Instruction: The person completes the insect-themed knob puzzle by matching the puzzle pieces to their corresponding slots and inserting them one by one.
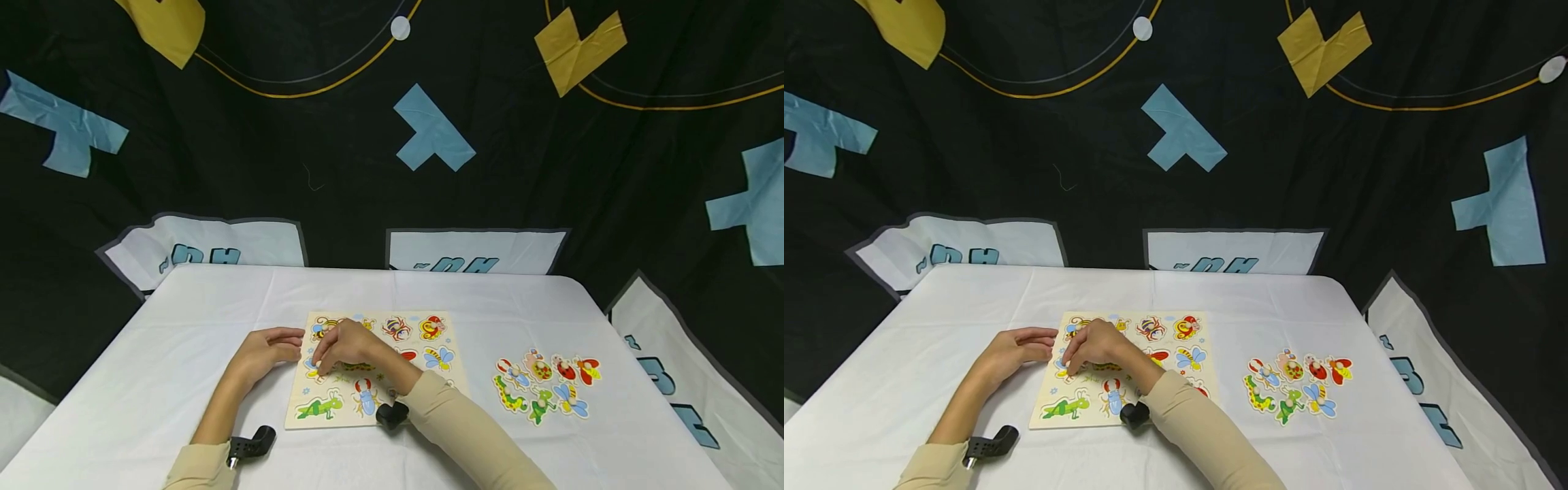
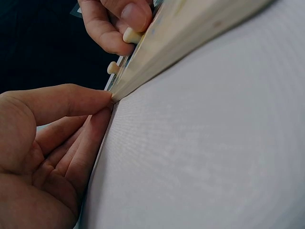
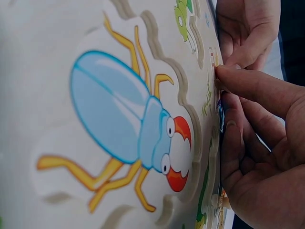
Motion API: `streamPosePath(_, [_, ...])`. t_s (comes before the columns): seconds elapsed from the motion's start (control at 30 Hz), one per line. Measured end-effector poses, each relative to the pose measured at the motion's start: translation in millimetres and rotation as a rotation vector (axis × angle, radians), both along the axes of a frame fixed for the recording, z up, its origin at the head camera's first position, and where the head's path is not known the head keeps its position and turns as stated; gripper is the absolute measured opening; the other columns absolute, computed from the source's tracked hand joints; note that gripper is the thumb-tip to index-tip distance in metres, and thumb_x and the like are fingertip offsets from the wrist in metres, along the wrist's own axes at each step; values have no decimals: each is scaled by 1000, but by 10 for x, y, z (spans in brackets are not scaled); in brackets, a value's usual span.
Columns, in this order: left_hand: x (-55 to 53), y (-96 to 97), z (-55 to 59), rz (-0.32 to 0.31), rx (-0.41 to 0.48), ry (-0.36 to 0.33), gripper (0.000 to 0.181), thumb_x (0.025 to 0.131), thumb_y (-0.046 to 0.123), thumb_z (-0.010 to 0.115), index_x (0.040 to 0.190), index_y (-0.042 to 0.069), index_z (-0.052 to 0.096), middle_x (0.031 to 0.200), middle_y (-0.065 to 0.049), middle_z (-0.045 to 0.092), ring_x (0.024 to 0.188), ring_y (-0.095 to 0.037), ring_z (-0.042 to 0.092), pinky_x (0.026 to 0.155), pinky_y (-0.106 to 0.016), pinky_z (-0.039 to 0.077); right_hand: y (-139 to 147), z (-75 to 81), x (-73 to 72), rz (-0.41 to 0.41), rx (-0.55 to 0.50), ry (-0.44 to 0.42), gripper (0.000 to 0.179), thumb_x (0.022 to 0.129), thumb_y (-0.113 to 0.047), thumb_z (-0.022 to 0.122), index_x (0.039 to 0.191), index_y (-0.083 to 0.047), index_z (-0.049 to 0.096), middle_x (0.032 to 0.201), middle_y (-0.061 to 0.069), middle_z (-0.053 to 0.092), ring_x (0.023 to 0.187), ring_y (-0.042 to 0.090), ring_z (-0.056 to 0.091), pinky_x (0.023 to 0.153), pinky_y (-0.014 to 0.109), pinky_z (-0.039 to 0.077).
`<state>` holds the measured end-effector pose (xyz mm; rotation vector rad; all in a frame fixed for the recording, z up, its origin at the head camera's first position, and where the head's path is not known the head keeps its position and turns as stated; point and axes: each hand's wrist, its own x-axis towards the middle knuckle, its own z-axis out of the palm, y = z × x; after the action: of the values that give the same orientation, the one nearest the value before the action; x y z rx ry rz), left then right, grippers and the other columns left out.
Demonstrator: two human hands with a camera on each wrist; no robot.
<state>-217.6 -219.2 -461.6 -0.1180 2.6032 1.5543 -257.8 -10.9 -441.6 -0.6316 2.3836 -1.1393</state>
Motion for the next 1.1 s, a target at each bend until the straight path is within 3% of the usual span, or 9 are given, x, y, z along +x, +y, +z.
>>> streamPosePath(0.43, [-12,-2,1,-2,5,10,51,83,14,77,133,7,67,119,-9,74,98,-7,69,88,-24,46,-4,-7,-5,-10,9,1,14,70,-13,91,79,-20,83,72,-12,73,70,3,58,67,18,43])
streamPosePath(0.7, [0,3,12,1,-19,11,51,83,14,77,132,8,67,119,-8,74,99,-8,69,92,-29,44,-21,-11,-18,-13,23,4,14,70,-13,91,79,-19,83,74,-13,72,70,3,55,65,18,42])
streamPosePath(1.1, [2,-7,5,-8,-1,20,50,84,13,77,132,7,67,119,-9,75,98,-7,70,91,-27,45,-37,-2,-41,-16,42,-22,16,68,-11,92,80,-18,83,75,-12,73,71,3,55,66,18,42])
